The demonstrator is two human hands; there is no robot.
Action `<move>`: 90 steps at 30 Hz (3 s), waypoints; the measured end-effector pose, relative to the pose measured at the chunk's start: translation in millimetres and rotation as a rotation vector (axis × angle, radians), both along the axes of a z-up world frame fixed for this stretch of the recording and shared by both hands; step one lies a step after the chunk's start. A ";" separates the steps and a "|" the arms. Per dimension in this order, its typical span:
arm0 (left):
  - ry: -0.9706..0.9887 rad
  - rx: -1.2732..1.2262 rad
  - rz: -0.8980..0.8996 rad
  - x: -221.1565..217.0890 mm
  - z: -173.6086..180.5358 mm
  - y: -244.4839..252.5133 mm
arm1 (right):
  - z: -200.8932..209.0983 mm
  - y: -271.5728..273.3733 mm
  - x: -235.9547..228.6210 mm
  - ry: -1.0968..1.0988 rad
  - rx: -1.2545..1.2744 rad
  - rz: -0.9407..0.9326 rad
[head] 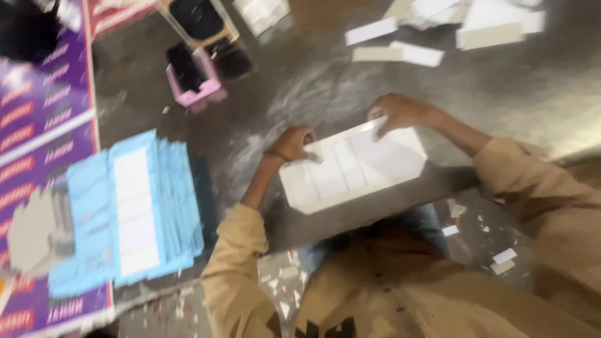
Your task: The person wraps white rectangular boxes with blue printed paper on a workbench. They repeatedly pick up a box, wrap it with the paper, fold the edges, and place the finished item on a growing stack to the left.
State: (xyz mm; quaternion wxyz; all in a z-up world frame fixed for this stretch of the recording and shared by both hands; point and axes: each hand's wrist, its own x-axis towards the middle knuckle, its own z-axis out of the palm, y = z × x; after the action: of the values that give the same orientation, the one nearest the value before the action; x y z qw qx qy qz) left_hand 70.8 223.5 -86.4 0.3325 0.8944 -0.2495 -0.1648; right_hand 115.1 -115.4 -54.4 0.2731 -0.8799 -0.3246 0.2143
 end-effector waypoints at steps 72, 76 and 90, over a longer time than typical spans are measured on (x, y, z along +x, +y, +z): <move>-0.626 0.265 0.174 -169.8 29.0 -20.0 | -46.2 -18.9 -140.6 -0.776 -0.281 0.141; -0.419 0.501 0.250 -191.2 47.3 -12.5 | -36.2 0.4 -160.4 -0.668 -0.272 -0.018; -0.453 0.417 0.313 -183.9 31.8 -9.9 | -18.5 103.7 -181.8 -0.417 -0.139 -0.060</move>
State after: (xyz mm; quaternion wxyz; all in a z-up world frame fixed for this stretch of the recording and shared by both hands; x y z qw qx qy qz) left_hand -113.1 213.5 -54.5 0.0999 0.9845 -0.1378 0.0433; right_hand -66.7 -11.7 -72.9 0.1450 -0.9311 -0.3323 0.0414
